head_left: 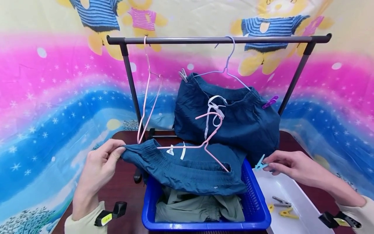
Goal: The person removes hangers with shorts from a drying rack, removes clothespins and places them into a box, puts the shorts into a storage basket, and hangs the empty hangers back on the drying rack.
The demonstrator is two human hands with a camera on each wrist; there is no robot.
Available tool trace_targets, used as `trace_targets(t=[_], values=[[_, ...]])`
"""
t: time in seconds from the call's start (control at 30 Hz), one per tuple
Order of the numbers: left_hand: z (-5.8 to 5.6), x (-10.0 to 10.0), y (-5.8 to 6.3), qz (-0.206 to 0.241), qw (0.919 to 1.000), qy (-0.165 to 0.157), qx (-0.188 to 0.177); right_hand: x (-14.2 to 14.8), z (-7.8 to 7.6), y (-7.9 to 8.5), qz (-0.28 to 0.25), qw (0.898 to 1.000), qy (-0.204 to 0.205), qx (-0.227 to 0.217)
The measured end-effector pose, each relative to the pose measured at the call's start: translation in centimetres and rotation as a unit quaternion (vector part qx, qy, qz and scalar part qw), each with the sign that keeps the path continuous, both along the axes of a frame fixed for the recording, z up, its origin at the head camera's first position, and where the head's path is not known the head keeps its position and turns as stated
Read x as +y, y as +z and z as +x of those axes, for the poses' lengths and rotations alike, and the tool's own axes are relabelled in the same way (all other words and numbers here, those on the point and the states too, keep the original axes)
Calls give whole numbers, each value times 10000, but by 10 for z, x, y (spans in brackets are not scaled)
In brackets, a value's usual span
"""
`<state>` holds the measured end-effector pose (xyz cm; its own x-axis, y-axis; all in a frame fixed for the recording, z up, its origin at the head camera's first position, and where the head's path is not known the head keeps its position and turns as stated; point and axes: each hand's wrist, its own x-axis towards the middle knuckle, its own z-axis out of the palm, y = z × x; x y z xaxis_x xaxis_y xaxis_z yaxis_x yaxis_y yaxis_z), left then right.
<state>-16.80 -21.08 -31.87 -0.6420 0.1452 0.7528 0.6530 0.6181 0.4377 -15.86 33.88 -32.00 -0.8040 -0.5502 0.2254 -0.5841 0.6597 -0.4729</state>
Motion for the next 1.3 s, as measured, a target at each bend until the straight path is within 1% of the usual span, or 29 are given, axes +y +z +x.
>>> trace_targets(t=[0.27,0.43,0.5,0.67,0.77,0.93,1.07,1.2,1.3], values=[[-1,0,-1,22,10000,41,-51,28,-4,-20,61,9986,-374,-374],[1,0,0,57,10000,70,-20,40,-6,-34,118,9974,-447,-556],[1,0,0,58,10000,66,-19,43,-7,-40,175,9959,-531,-708],[1,1,1,37,10000,68,-46,51,-11,-54,224,9869,-810,-1379],[1,1,0,38,10000,73,-45,54,-13,-62,174,9808,-843,-1751],[1,1,0,38,10000,76,-50,57,-19,-74,159,9713,-921,-2185],[1,1,0,42,10000,45,-29,59,-26,-81,274,9673,-1028,-2302],[0,1,0,55,10000,41,-42,61,-31,-87,332,9677,-938,-2317],[0,1,0,35,9999,74,-91,63,-34,-91,371,9656,-953,-2391]])
